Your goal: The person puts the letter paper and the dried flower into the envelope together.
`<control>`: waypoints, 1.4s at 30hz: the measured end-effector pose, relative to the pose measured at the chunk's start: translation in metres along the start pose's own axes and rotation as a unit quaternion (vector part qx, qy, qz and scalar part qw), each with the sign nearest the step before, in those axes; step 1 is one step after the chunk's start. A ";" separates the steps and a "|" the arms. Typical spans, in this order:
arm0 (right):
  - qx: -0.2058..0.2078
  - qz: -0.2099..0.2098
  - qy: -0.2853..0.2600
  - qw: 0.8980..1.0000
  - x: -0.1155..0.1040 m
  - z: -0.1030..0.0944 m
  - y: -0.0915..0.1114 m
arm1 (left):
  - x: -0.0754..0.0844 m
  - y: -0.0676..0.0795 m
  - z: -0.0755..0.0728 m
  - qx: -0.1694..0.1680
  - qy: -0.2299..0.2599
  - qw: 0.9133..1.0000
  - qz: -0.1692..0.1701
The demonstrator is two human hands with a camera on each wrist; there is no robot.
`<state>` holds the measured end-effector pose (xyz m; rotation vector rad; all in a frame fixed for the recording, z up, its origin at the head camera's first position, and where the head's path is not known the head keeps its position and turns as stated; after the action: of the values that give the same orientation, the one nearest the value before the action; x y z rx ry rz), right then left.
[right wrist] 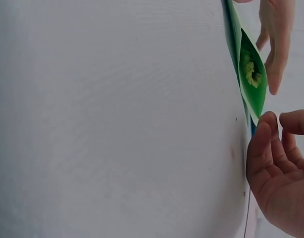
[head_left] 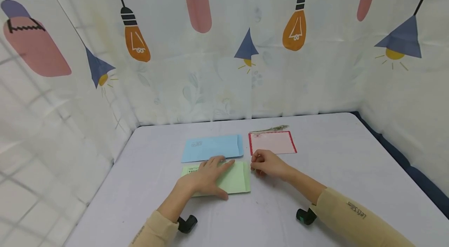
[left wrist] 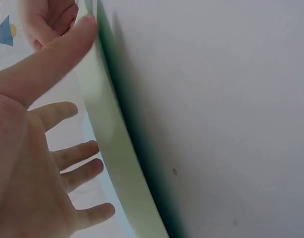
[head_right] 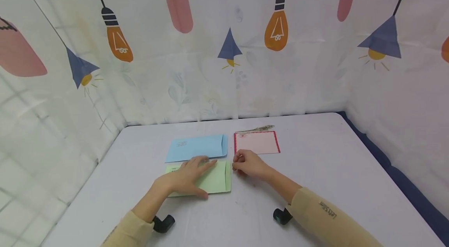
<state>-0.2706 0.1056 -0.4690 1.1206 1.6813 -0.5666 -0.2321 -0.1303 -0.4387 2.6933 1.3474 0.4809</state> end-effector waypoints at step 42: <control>0.078 0.028 -0.158 0.984 -0.001 -0.013 -0.070 | -0.071 -0.055 -0.028 0.066 0.002 0.994 -0.088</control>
<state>-0.3383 0.0832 -0.4724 1.1184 1.3456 -0.8069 -0.3234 -0.1547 -0.4408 2.6402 1.6556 0.3931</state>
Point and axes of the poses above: each hand's wrist, its own y-axis away from the middle knuckle, its own z-axis out of the palm, x = y × z, the point moved 3 cm from there along -y, towards the middle knuckle, and after that the axes turned 2 degrees about -x, right-handed, at the moved point
